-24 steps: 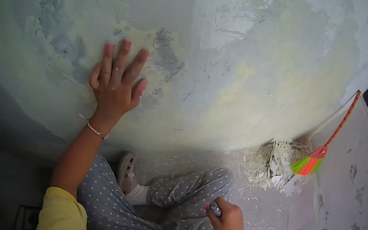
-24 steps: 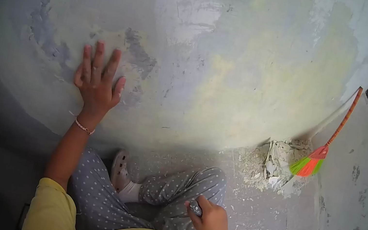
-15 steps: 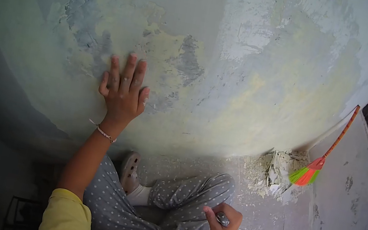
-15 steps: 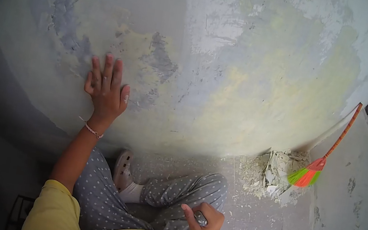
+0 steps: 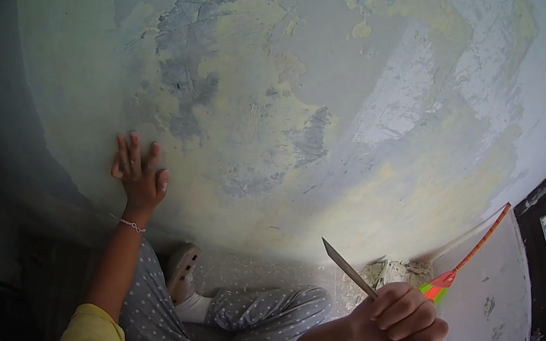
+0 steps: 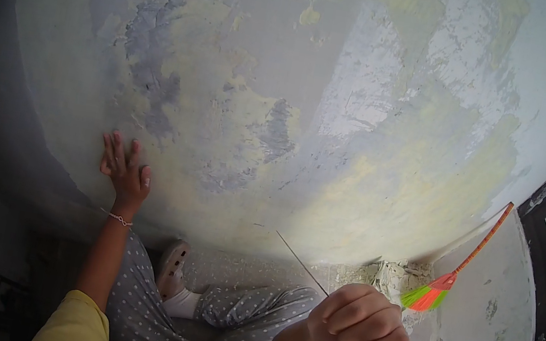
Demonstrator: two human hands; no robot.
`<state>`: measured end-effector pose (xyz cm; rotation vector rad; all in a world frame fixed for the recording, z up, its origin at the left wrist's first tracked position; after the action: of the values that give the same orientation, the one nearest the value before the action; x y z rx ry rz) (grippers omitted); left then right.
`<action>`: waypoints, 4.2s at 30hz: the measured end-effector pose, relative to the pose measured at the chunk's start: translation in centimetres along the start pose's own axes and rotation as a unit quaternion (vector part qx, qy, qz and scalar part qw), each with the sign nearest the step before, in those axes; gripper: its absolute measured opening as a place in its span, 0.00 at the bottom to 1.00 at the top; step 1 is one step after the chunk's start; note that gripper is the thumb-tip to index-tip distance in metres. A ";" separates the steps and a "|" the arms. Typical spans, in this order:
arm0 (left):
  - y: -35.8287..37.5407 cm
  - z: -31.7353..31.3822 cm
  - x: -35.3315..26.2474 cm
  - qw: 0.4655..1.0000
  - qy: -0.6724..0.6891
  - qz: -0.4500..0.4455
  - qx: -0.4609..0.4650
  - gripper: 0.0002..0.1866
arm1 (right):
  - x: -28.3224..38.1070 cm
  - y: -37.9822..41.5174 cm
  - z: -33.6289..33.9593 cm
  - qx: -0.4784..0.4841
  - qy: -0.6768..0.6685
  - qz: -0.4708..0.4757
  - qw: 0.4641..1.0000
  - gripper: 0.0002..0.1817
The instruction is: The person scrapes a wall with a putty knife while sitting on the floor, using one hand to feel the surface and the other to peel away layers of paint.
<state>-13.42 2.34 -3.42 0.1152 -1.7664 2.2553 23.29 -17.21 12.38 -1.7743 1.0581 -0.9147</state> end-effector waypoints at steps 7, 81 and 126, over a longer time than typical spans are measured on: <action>1.4 0.0 0.8 0.999 0.023 0.005 -0.048 0.27 | -10.1 -3.7 -6.7 0.051 0.114 -0.058 0.990 0.25; 2.0 -0.1 2.4 0.991 0.057 0.092 -0.081 0.23 | -16.5 -4.3 -16.2 0.153 0.250 -0.087 0.952 0.17; 1.9 0.2 2.3 0.992 0.065 0.073 -0.074 0.23 | -13.7 -4.2 -17.9 0.114 0.232 0.005 0.966 0.17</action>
<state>-16.11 2.07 -4.67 -0.1917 -1.9207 2.1621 3.64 -8.85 20.64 -1.3952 1.1906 -1.4295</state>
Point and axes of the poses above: each hand's wrist, its own y-axis away from the middle knuckle, its own z-axis out of the back of the hand, x = y × z, the point moved 8 cm from there along -y, towards the middle knuckle, and after that the axes turned 8 degrees about -z, right-handed, at the moved point
